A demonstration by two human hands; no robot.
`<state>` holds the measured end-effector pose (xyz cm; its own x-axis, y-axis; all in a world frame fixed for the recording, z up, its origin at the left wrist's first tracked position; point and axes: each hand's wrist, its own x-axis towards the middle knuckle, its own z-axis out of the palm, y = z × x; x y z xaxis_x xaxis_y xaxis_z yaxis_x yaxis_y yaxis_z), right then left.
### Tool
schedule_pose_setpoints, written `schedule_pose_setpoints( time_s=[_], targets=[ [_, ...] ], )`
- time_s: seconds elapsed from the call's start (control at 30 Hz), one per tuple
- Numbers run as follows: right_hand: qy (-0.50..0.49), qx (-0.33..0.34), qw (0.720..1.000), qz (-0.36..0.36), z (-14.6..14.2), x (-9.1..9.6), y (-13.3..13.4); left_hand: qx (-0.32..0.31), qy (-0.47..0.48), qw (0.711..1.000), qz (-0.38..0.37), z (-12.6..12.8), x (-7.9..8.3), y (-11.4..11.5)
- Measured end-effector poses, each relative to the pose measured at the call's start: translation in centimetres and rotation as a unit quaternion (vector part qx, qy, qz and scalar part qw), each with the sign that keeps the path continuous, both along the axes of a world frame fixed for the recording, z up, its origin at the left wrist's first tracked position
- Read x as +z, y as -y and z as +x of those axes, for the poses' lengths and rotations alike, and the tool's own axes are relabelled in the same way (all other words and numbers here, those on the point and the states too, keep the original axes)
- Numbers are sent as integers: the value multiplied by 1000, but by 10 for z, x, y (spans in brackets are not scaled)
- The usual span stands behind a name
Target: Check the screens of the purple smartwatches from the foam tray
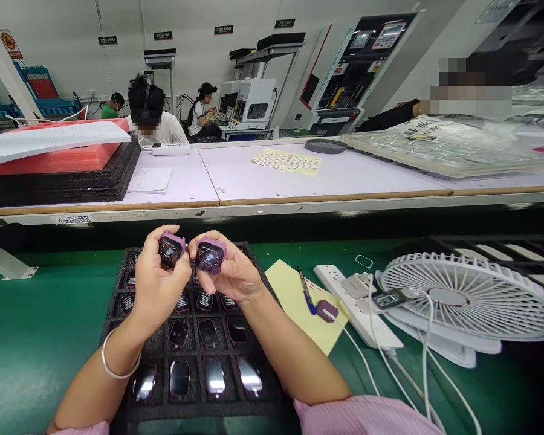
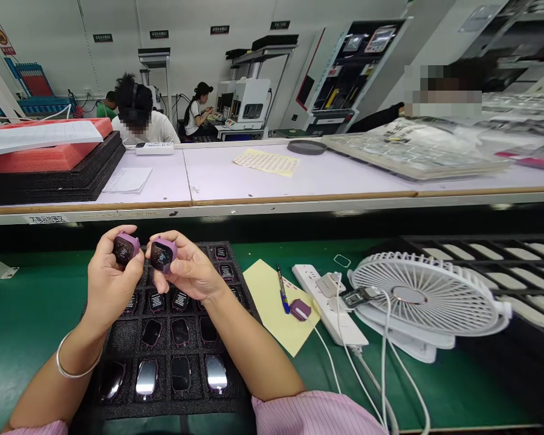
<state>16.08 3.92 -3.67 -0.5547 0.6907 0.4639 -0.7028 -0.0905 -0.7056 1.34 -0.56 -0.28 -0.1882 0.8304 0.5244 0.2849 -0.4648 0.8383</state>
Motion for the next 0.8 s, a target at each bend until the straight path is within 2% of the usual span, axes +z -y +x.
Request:
schedule_pose_setpoints(
  time_s=[0.27, 0.37, 0.47, 0.53, 0.67, 0.73, 0.8],
  targets=[
    [0, 4, 1000, 7, 1, -1, -1, -43, 42, 998, 13, 2, -1, 2],
    [35, -6, 999, -17, 3, 2, -1, -55, 51, 997, -2, 2, -1, -1],
    [81, -31, 994, -61, 9, 11, -3, -57, 100, 992, -51, -1, -1, -12],
    [101, -54, 989, -90, 13, 17, -5, -73, 151, 980, -109, -4, 0, -21],
    [110, -101, 983, -108, 20, 23, -9, -185, 252, 923, -223, -8, 6, -34],
    [105, -114, 982, -105, 22, 25, -10, -217, 279, 906, -233, -9, 10, -37],
    [98, -122, 983, -101, 22, 27, -10, -219, 288, 906, -218, -10, 13, -36]
  ],
)
